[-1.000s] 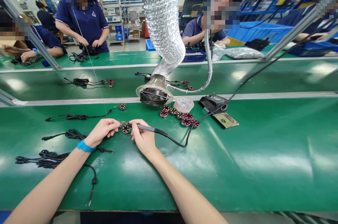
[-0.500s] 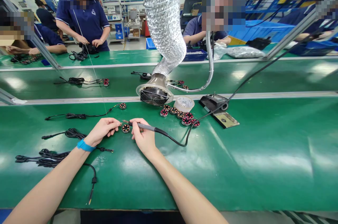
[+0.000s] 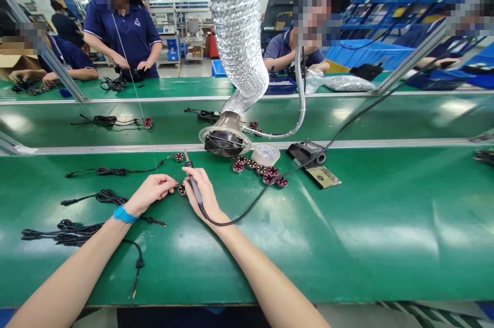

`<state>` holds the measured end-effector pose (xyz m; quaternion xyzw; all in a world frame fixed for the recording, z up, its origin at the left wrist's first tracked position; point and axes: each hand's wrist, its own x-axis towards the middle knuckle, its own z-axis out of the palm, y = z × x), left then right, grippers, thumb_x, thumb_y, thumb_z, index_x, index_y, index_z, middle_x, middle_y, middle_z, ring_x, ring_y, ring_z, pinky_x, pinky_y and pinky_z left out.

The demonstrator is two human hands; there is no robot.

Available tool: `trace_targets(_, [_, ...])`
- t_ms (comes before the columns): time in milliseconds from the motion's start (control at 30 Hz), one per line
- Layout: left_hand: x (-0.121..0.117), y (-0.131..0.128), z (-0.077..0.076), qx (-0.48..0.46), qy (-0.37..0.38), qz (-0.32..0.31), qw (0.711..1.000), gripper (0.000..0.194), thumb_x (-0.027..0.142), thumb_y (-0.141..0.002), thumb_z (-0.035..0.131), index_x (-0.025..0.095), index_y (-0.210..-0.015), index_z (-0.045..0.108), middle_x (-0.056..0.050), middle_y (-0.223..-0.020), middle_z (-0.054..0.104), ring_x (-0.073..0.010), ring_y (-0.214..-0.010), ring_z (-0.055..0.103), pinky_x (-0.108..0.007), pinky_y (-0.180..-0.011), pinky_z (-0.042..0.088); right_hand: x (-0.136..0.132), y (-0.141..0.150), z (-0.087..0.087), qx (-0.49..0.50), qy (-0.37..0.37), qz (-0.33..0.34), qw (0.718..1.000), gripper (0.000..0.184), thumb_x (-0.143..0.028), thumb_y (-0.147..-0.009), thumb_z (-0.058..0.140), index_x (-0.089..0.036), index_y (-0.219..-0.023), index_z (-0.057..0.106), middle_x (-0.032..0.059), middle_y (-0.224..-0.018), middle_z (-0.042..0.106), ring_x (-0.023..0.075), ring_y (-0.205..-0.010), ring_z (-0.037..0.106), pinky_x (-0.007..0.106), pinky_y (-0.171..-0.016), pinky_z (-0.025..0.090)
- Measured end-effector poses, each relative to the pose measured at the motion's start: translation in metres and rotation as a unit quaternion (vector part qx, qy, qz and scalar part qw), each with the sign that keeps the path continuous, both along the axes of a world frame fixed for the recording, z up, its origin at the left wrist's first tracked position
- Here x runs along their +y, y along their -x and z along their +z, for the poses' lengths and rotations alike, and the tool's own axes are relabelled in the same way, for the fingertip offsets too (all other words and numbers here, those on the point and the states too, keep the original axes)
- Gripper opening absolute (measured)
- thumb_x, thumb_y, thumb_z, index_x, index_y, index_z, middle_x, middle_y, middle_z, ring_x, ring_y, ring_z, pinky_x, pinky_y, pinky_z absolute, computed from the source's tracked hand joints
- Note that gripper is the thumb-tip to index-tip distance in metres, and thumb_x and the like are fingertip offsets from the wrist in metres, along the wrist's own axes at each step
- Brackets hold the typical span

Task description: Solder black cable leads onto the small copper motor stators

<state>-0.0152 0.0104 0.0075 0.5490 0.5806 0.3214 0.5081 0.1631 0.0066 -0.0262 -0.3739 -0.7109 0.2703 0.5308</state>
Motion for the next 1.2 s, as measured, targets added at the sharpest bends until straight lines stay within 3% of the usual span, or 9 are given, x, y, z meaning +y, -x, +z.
trace_targets(333, [0.000, 0.002, -0.002, 0.011, -0.021, -0.010, 1.000, 0.029, 0.043, -0.072, 0.065, 0.016, -0.065, 0.059, 0.001, -0.059, 0.056, -0.0077, -0.048, 0.040, -0.021, -0.046, 0.028, 0.009, 0.014, -0.002, -0.012, -0.011, 0.036, 0.999, 0.042, -0.009, -0.089, 0.052, -0.027, -0.127, 0.053, 0.0050, -0.111, 0.051, 0.0135, -0.093, 0.065, 0.030, -0.091, 0.053])
trace_targets(533, [0.000, 0.004, -0.001, 0.019, -0.035, -0.015, 0.999, 0.025, 0.040, -0.074, 0.063, 0.016, -0.067, 0.060, 0.003, -0.055, 0.054, -0.0081, -0.047, 0.040, -0.021, -0.046, 0.029, 0.015, 0.023, -0.007, -0.014, -0.014, 0.054, 0.998, 0.039, -0.009, -0.089, 0.049, -0.025, -0.125, 0.054, 0.0049, -0.108, 0.049, 0.0112, -0.083, 0.065, 0.028, -0.086, 0.053])
trace_targets(700, [0.001, 0.006, -0.006, 0.014, -0.048, -0.027, 0.998, 0.021, 0.036, -0.075, 0.061, 0.015, -0.070, 0.062, 0.000, -0.064, 0.059, -0.0082, -0.049, 0.045, -0.020, -0.045, 0.033, 0.014, 0.023, -0.009, -0.023, -0.030, 0.050, 0.998, 0.037, -0.010, -0.090, 0.046, -0.025, -0.123, 0.055, 0.0049, -0.105, 0.048, 0.0125, -0.083, 0.063, 0.028, -0.085, 0.053])
trace_targets(900, [0.001, 0.008, -0.011, -0.014, -0.024, -0.038, 0.999, 0.014, 0.029, -0.072, 0.062, 0.015, -0.073, 0.061, 0.000, -0.059, 0.061, -0.0116, -0.051, 0.058, -0.024, -0.055, 0.048, 0.012, 0.020, -0.007, -0.071, -0.071, 0.026, 0.995, 0.037, -0.010, -0.093, 0.043, -0.025, -0.124, 0.055, 0.0073, -0.108, 0.049, 0.0161, -0.092, 0.061, 0.030, -0.085, 0.053])
trace_targets(1200, [0.002, 0.006, -0.004, -0.032, 0.021, -0.038, 0.999, 0.012, 0.023, -0.072, 0.061, 0.013, -0.070, 0.065, -0.001, -0.061, 0.061, -0.0088, -0.049, 0.051, -0.021, -0.049, 0.042, 0.008, 0.013, -0.015, -0.036, -0.048, 0.029, 0.998, 0.040, -0.008, -0.090, 0.049, -0.027, -0.125, 0.054, 0.0061, -0.110, 0.048, 0.0122, -0.081, 0.063, 0.030, -0.082, 0.055])
